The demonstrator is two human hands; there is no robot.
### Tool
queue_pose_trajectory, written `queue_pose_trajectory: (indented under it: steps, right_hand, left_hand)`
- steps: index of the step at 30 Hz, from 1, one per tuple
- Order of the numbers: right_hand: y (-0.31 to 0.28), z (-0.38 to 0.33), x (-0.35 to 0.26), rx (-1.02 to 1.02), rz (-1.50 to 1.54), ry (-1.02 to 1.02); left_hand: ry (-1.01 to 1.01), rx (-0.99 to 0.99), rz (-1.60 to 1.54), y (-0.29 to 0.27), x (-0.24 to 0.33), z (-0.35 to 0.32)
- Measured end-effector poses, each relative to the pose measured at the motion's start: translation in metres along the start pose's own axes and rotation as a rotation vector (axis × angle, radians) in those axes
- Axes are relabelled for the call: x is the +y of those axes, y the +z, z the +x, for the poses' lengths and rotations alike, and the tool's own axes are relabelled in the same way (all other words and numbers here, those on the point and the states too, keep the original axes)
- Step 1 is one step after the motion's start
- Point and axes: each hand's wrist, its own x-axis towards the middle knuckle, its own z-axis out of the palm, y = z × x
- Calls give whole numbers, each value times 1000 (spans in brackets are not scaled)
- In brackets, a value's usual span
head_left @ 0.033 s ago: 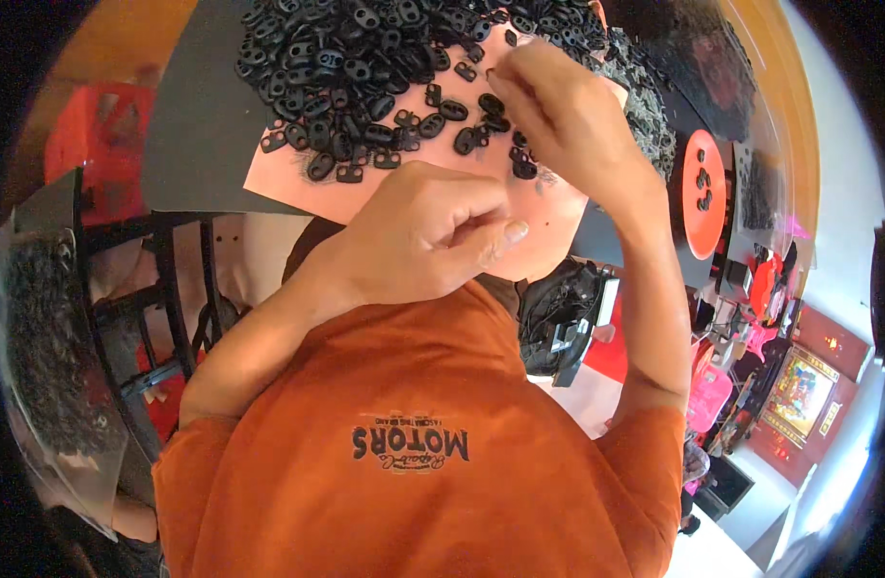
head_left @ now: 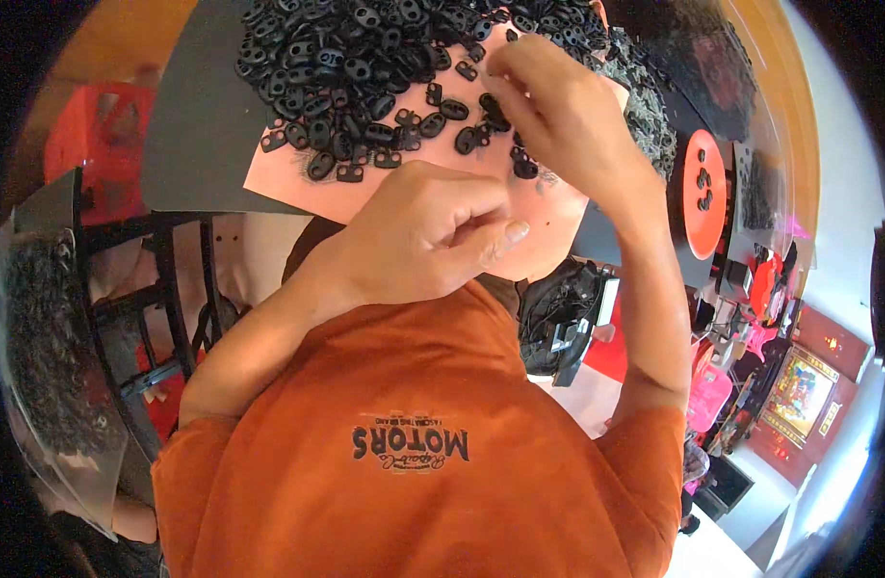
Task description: The person repeatedly picks up small black plastic buckles and metal springs from a table, inserts the springs into the buckles, and places the assembled units onto a pink sheet. The process is continuous and repetitive throughout the clip.
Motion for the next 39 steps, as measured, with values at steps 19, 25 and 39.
queue_pose_trajectory:
  steps: [19,25,39]
  right_hand:
    - [-13,-5,-19,-143,-111,152]
    - [-28,-27,-50,-52,-16,134]
    - [3,-48,-62,254,-44,-60]
  left_hand:
    - [-172,181,-180,0,4,0]
    - [-121,350,2,-3,-3,9]
    - [-151,378,-227,-8,5,12]
